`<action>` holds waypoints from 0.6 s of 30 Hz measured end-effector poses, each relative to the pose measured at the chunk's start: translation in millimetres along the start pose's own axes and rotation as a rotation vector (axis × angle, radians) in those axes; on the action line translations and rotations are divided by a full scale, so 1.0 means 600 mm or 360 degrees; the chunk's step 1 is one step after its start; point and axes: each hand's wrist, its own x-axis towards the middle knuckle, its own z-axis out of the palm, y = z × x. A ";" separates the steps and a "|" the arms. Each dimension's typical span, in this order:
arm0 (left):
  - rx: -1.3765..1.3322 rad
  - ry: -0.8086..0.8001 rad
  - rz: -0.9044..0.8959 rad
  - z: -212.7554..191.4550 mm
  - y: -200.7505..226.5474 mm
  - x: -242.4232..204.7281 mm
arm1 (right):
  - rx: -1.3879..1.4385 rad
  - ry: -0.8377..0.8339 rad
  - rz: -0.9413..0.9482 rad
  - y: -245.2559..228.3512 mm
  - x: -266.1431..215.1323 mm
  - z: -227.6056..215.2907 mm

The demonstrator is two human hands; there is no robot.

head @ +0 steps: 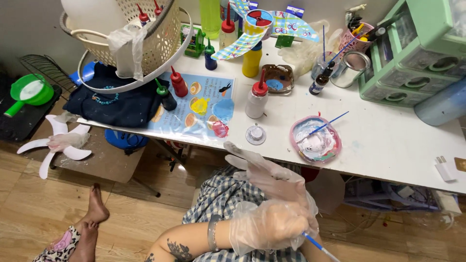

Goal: Put on protective gloves and mix a substance in a small container using a fine brush.

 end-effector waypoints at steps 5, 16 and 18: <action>0.1269 -0.0077 0.0795 -0.043 0.675 0.024 | 0.0436 0.0178 0.0077 0.012 -0.048 0.001; 0.1645 0.1202 0.0587 -0.104 0.800 -0.004 | 0.1575 0.0835 0.0072 0.049 -0.099 -0.013; 0.1756 0.1162 0.0399 -0.104 0.805 0.002 | 0.1739 0.0919 0.0076 0.043 -0.093 -0.015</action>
